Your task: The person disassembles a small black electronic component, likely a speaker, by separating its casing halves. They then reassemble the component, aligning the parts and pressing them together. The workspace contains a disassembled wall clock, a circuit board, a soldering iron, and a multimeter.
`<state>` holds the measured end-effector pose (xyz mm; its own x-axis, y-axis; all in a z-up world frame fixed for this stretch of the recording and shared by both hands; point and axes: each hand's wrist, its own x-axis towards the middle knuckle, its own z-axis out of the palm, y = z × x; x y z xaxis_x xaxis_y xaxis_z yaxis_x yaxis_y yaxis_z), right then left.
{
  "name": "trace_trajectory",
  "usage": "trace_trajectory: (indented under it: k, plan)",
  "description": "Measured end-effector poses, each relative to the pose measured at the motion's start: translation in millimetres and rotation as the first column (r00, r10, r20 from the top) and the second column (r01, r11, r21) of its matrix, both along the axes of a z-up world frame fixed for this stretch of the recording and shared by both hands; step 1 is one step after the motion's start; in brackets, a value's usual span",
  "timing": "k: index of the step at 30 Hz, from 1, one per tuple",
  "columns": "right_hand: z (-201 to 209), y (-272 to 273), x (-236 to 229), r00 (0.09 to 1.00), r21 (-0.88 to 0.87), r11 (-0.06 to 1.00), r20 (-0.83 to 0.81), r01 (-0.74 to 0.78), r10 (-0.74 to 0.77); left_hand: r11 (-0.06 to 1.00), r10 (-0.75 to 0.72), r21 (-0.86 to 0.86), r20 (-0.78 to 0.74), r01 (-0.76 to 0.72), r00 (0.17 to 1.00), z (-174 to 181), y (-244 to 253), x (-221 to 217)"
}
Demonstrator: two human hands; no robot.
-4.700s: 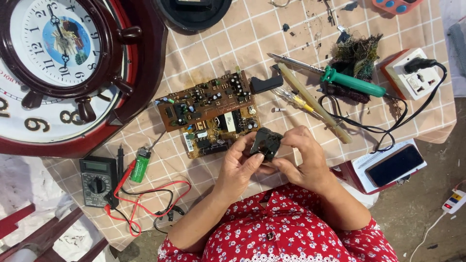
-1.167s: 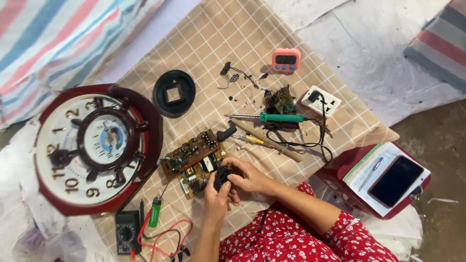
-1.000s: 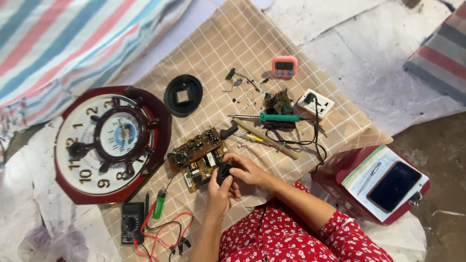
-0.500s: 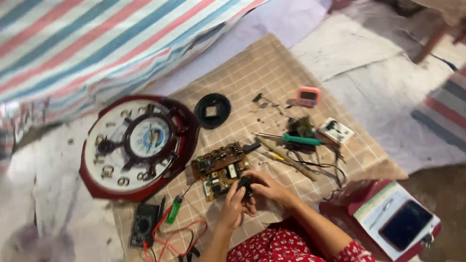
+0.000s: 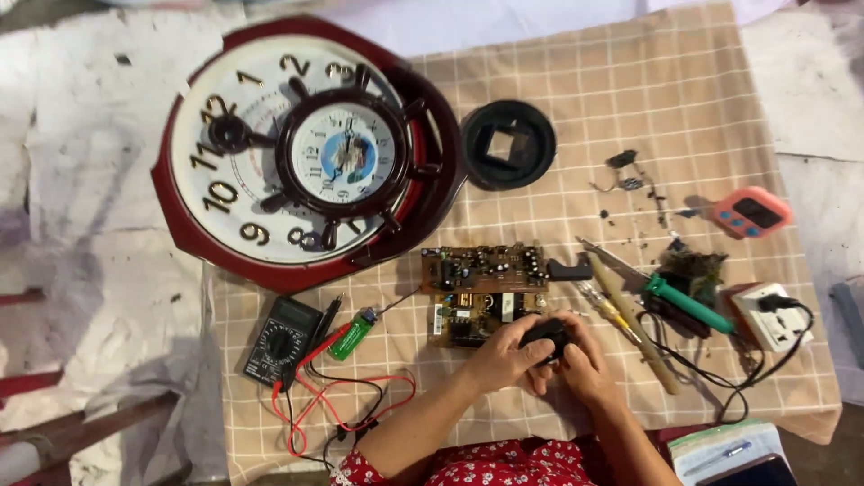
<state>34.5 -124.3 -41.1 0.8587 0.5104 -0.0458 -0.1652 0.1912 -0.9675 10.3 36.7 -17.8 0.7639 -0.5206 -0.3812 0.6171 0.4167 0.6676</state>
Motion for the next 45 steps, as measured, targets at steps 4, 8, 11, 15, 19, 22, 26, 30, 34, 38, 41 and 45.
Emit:
trace_trajectory:
  k: [4,8,11,15,19,22,26,30,34,38,41,45]
  plan:
    - [-24,-8,-4,1.0,0.003,1.0,0.001,0.014,-0.015,0.984,-0.067,0.173,0.092,0.05,0.994,13,5,4]
    - [-14,-4,-2,1.0,0.016,1.0,-0.009,-0.01,0.01,0.975,-0.038,0.22,0.071,0.022,0.997,9,5,3]
    - [-16,-5,-5,0.998,0.038,0.999,-0.055,-0.008,0.01,0.959,-0.042,0.283,0.079,0.018,0.996,18,7,4]
    - [-30,-21,-8,0.997,-0.155,0.988,0.077,-0.006,0.018,0.923,-0.039,0.384,0.126,-0.013,0.991,20,5,10]
    - [-12,-8,3,0.986,-0.163,0.987,0.168,0.01,0.018,0.907,-0.127,0.418,0.149,0.054,0.981,33,7,19]
    - [-14,-8,4,0.989,-0.163,0.987,0.142,-0.003,0.026,0.914,-0.134,0.399,0.13,0.072,0.982,28,5,19]
    - [-26,-10,1,0.992,-0.127,0.992,0.124,-0.004,0.02,0.933,0.054,0.337,0.218,-0.128,0.974,10,-7,12]
    - [-33,-8,-1,0.991,-0.068,0.997,0.135,0.034,-0.024,0.913,0.198,0.288,0.304,-0.288,0.932,5,-14,10]
    - [-36,-8,-4,0.993,-0.045,0.999,0.115,0.023,-0.018,0.917,0.197,0.283,0.288,-0.28,0.937,1,-16,6]
    - [-35,-9,-3,0.992,-0.034,0.999,0.127,0.022,-0.018,0.938,0.198,0.223,0.286,-0.266,0.938,7,-13,9]
    - [-39,-10,-5,0.992,-0.035,0.999,0.126,0.025,-0.02,0.948,0.175,0.205,0.304,-0.244,0.937,7,-11,9]
    - [-38,-13,-6,0.995,-0.036,0.999,0.096,0.018,-0.015,0.934,0.154,0.266,0.3,-0.237,0.941,7,-13,6]
